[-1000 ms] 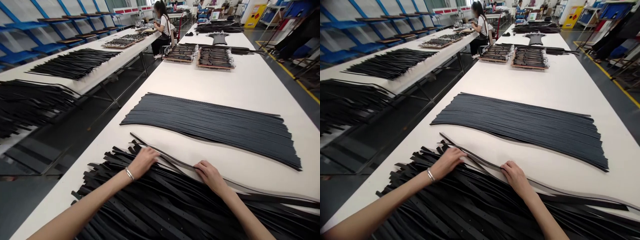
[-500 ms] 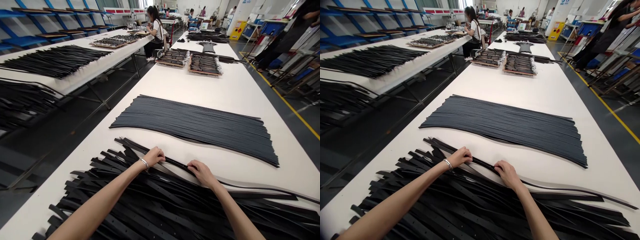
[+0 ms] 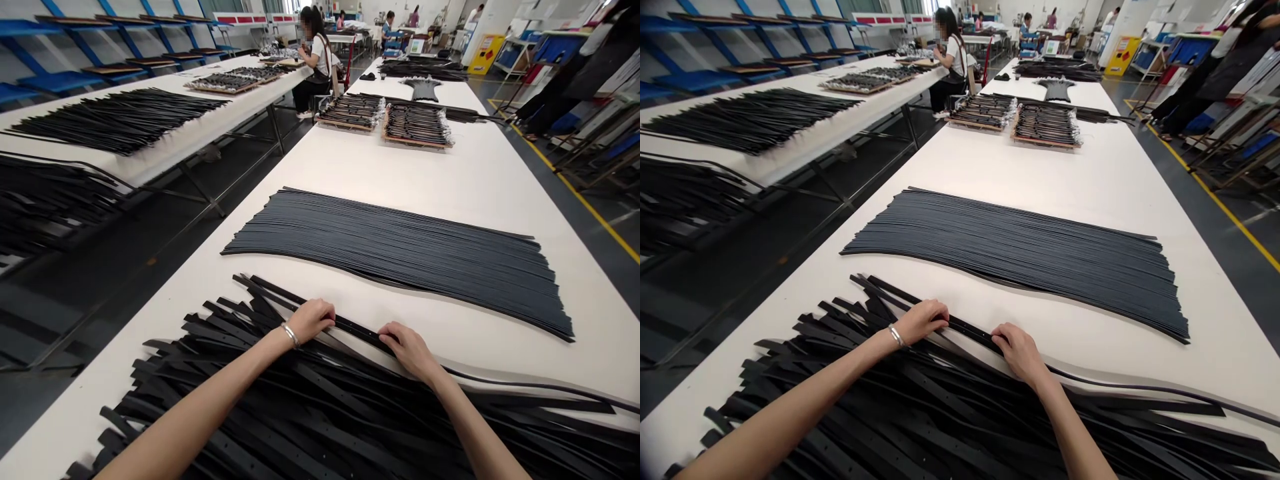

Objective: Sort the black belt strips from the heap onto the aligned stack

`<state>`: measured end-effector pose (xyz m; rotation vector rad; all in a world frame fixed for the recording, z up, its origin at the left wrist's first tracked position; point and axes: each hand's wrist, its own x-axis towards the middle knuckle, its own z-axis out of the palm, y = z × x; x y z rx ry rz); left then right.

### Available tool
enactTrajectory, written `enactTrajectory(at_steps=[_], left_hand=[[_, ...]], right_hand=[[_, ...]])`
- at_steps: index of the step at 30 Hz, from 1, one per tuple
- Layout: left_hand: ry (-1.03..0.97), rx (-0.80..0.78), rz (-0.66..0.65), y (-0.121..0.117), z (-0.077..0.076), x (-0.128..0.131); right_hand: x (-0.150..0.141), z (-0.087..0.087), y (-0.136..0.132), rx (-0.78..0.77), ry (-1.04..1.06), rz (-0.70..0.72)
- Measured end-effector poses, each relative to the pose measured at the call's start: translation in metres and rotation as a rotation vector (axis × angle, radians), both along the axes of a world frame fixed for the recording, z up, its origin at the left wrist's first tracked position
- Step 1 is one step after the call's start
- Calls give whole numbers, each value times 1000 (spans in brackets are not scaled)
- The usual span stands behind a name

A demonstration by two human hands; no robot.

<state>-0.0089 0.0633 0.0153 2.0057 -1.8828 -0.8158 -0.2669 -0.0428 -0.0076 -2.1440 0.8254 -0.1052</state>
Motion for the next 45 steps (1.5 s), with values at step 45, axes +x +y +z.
enactTrajectory(at_steps=[45], left_hand=[[374,78,82,12,-12,16]], right_hand=[[9,-17,9,-24,-179,-75]])
